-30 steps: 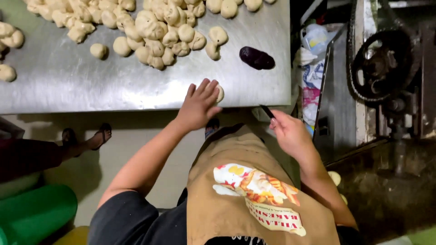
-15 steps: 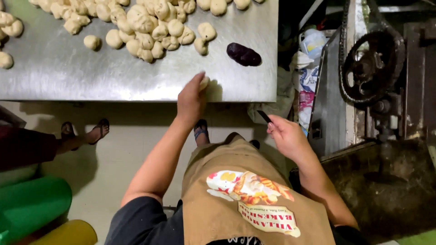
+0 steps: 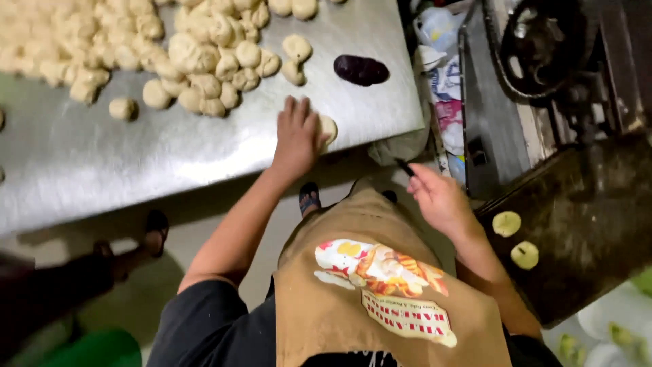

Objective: The person is picking up individual dough balls from a pile, scoring them with a small knife, and placing them onto a baking tray.

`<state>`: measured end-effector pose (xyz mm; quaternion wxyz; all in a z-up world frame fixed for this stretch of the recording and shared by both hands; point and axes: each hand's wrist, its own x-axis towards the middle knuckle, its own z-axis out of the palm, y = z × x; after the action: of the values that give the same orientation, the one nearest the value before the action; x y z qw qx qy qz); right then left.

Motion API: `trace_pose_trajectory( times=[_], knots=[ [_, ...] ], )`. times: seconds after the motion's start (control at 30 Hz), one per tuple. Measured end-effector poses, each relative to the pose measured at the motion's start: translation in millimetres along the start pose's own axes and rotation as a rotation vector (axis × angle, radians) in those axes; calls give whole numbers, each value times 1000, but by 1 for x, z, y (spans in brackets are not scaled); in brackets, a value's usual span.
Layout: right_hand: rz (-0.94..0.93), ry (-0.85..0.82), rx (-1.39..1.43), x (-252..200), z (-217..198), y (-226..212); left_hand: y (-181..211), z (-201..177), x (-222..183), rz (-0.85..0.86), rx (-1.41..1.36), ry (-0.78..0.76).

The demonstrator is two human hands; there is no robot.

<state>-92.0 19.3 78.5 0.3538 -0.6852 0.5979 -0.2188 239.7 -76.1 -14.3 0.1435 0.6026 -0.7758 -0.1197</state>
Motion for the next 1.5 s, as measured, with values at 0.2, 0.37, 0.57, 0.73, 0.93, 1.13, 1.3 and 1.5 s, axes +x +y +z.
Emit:
trace_pose_trajectory(
  times=[0.2,0.37,0.57,0.73,0.93,1.13,1.3,1.5],
  knots=[
    [-315,238,-347,-4,33,-32,27,-52,5,17,-496,-292],
    [-521,401,-648,-10,15,-76,56,-81,12,21,-1239,-596],
    [-491,471,-803,-38,9,-89,87,-80,7,155,-1321,-666],
    [-331,487,-953,-79,-5,-50,118,-82,-2,116,-1348,-593],
    [-175,552,-737,-132,-8,-30,188,-34,-29,-322,-1746,-339],
    [-130,603,-549,-159,-10,-5,271,-7,-67,-538,-1970,-201],
    [-97,550,-590,-184,-29,19,304,3,-82,-506,-1940,-94],
    [-284,588,-754,-200,-66,57,319,-12,-85,-357,-1890,-219]
  ],
)
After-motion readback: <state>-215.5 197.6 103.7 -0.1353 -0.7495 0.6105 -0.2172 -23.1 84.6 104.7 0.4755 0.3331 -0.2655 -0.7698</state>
